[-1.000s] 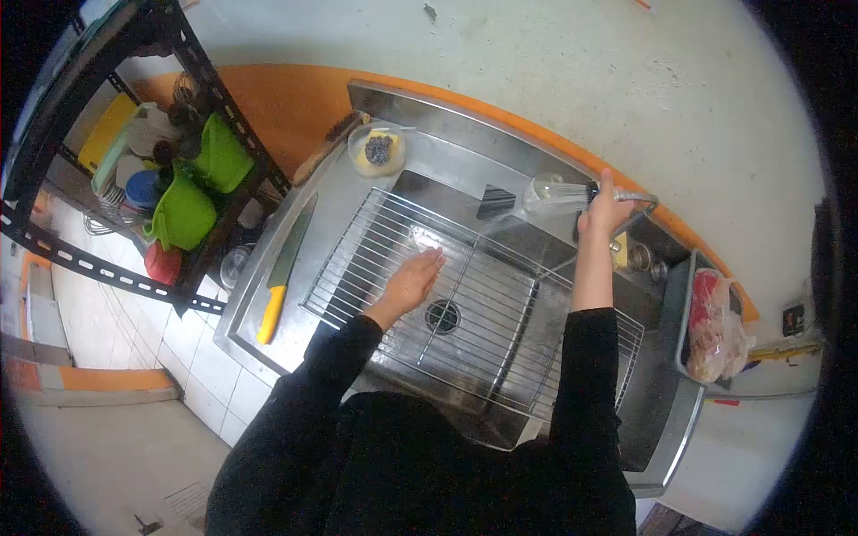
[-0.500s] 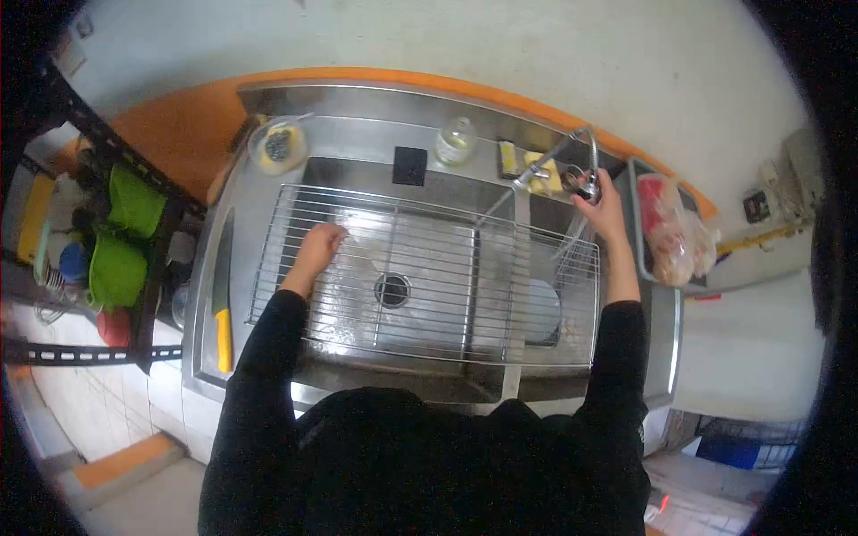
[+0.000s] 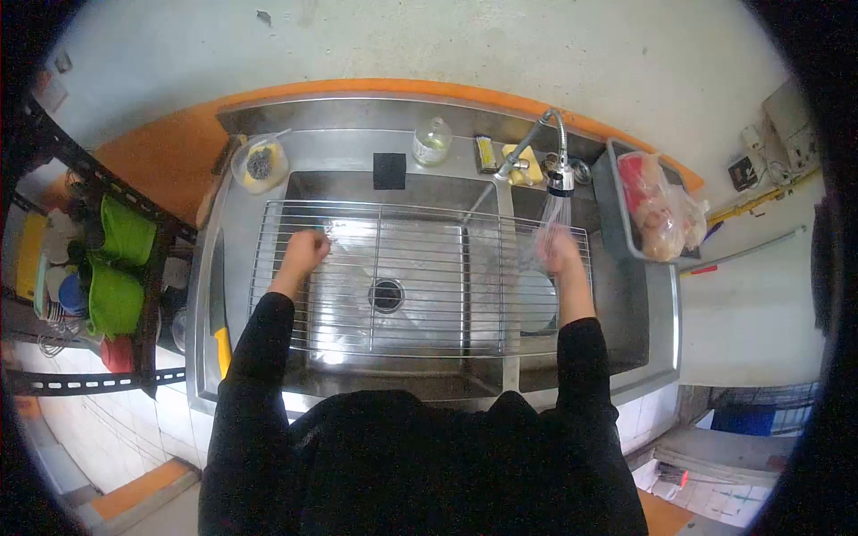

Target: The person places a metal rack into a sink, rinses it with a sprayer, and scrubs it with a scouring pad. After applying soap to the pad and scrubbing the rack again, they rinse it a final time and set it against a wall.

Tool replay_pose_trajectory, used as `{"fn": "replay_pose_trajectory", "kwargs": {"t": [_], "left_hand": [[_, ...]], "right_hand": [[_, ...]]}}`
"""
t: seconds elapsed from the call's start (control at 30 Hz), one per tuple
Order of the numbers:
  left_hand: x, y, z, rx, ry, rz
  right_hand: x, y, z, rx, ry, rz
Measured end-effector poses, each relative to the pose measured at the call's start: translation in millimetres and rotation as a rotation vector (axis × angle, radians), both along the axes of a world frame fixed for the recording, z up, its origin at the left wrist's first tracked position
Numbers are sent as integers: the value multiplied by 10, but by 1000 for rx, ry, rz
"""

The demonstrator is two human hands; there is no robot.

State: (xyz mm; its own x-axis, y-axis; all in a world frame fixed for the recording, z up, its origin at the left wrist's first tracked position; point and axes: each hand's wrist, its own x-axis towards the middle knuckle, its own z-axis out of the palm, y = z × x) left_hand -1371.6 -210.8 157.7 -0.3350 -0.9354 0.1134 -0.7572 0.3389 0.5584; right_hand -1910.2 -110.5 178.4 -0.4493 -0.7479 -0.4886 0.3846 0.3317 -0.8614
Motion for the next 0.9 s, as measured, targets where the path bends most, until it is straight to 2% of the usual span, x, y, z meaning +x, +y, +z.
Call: {"fn": "replay_pose_trajectory", "kwargs": {"t": [0.07, 0.13, 0.23, 0.27, 0.37, 0.4, 0.5, 0.6, 0.7, 0.73, 0.83, 0.9], "left_hand": [[12, -34, -52, 3, 61, -6], [29, -19, -126, -13, 119, 7], [25, -6, -124, 39, 131, 53], [40, -40, -209, 0, 144, 27], [46, -31, -192, 42, 174, 42], [64, -42, -260, -30, 189, 19], [56, -6, -190, 15, 161, 32], [135, -38, -245, -40, 290, -91], [74, 32, -66, -27, 280, -96], [75, 35, -93, -39, 267, -75], [39, 13, -168, -41, 272, -36], [42, 3, -198, 8, 323, -35]], "right_hand": [[-346, -168, -252, -232, 555, -317], [-302, -198, 474, -347, 800, -287], [285, -282, 1323, -442, 1049, -8], [418, -333, 1412, -388, 1169, 57], [404, -476, 1500, -110, 1311, 344], [352, -484, 1479, -94, 1373, 357], [48, -434, 1476, -263, 1456, 418], [-161, -436, 1507, -150, 1613, 420], [-251, -565, 1409, -140, 1697, 373], [-108, -585, 1475, -34, 1698, 362], [449, -666, 1444, 51, 1510, 139], [776, -794, 1318, -24, 1345, 47]]}}
